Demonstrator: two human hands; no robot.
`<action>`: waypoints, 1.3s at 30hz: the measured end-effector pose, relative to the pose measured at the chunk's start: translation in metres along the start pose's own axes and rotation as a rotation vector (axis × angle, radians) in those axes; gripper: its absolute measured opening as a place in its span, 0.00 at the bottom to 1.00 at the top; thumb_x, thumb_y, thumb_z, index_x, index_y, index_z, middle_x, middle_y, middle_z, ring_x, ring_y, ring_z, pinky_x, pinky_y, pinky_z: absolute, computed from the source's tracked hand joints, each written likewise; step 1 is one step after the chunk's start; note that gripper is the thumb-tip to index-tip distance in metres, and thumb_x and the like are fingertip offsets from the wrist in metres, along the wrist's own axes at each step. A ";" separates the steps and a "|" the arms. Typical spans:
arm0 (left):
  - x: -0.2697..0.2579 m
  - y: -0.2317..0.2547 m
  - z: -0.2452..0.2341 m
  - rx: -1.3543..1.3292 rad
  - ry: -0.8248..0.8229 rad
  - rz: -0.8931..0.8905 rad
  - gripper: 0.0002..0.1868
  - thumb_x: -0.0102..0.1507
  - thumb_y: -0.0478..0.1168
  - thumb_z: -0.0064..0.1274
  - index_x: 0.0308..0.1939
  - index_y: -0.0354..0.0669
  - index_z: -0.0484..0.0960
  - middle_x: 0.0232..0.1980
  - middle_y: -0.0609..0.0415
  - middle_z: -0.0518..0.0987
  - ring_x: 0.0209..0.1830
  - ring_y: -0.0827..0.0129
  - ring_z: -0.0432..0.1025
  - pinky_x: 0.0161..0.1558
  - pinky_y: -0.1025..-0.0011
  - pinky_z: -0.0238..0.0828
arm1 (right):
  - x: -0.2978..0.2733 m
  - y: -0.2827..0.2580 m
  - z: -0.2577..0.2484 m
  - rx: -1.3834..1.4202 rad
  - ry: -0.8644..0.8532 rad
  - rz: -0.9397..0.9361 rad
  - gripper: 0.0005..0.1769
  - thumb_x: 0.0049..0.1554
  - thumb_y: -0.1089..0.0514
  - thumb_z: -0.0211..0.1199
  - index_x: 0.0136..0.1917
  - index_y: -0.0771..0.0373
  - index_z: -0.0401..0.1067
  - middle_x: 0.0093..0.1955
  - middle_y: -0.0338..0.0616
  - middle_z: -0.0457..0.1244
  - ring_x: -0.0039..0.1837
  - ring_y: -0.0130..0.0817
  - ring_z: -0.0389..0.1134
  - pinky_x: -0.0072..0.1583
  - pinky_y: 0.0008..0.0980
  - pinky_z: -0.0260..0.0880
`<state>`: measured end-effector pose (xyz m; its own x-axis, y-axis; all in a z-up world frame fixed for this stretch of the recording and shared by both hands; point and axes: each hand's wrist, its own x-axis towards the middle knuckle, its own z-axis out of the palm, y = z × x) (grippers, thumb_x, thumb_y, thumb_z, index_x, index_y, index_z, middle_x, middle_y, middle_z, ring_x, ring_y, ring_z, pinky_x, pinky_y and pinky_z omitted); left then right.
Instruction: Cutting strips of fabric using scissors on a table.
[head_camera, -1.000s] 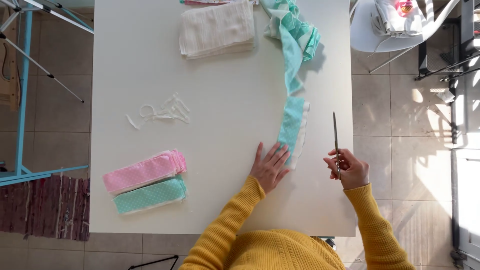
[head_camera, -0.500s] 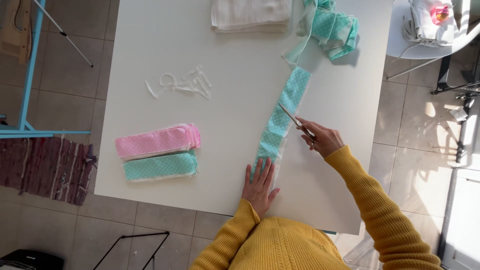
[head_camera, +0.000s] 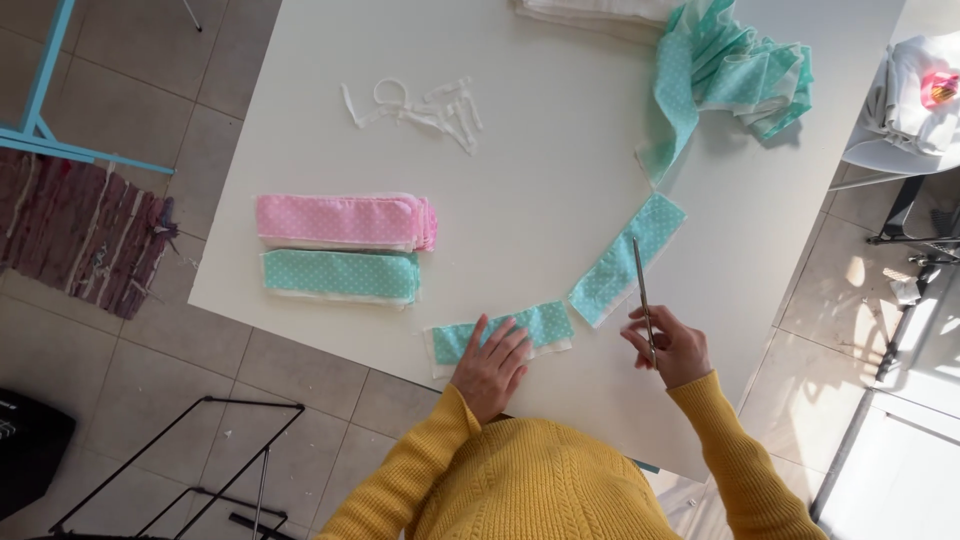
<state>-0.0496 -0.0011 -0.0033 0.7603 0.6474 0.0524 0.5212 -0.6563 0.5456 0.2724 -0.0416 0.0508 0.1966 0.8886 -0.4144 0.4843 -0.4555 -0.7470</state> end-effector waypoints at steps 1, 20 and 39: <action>0.004 0.008 -0.002 -0.004 -0.004 -0.003 0.25 0.69 0.47 0.52 0.67 0.42 0.69 0.73 0.53 0.66 0.81 0.57 0.54 0.82 0.40 0.34 | -0.011 0.006 0.001 0.000 -0.004 0.006 0.18 0.53 0.58 0.70 0.56 0.61 0.72 0.44 0.37 0.69 0.29 0.23 0.69 0.31 0.25 0.73; 0.011 0.024 0.015 0.110 -0.029 -0.087 0.43 0.69 0.56 0.46 0.81 0.39 0.48 0.85 0.50 0.43 0.85 0.59 0.34 0.80 0.47 0.24 | -0.018 0.005 0.053 0.162 -0.327 0.262 0.16 0.50 0.52 0.75 0.36 0.67 0.75 0.23 0.38 0.62 0.24 0.23 0.60 0.27 0.26 0.60; 0.039 0.020 -0.021 -0.180 0.475 -0.217 0.36 0.69 0.38 0.48 0.80 0.36 0.54 0.80 0.44 0.61 0.81 0.54 0.56 0.81 0.53 0.51 | -0.078 0.024 0.065 0.235 -0.244 0.261 0.14 0.50 0.54 0.74 0.37 0.68 0.77 0.22 0.40 0.63 0.22 0.23 0.60 0.25 0.27 0.58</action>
<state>-0.0172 0.0191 0.0271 0.3621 0.8916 0.2718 0.5405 -0.4385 0.7180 0.2131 -0.1253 0.0313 0.0657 0.7163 -0.6947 0.2326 -0.6881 -0.6874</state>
